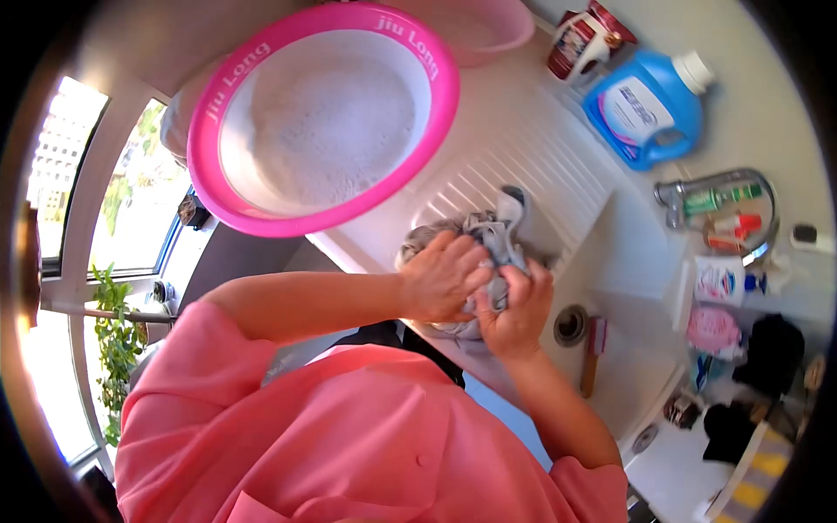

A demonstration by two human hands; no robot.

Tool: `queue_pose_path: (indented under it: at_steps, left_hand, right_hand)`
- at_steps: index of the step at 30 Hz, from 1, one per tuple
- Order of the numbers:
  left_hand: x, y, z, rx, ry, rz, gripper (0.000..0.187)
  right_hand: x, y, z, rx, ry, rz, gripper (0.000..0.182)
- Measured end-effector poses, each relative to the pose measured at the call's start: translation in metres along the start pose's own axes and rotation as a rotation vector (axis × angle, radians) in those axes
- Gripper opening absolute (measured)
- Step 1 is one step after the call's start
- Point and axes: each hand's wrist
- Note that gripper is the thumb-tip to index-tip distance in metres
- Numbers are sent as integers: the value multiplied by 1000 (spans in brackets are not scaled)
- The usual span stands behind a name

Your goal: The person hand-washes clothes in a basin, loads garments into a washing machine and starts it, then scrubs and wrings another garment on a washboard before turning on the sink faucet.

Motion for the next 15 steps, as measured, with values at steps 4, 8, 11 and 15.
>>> queue_pose_path:
  at_steps: [4,8,11,15]
  left_hand:
    - [107,-60,-31,-166,276,-258,58]
    - [123,-56,-20,179,840,-476,61]
    - [62,-29,-9,-39,363,-275,58]
    - [60,-15,18,176,416,-276,38]
  right_hand:
    - [102,121,19,-133,-47,282,32]
    - [113,127,13,-122,-35,241,33]
    - [56,54,-8,90,-153,119,38]
    - [54,63,10,3,-84,44,31]
Point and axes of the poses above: each hand's wrist, its own x-axis towards the middle knuckle, its own z-axis out of the palm, y = z × x, and after that the axes turned 13 degrees about -y, right-handed
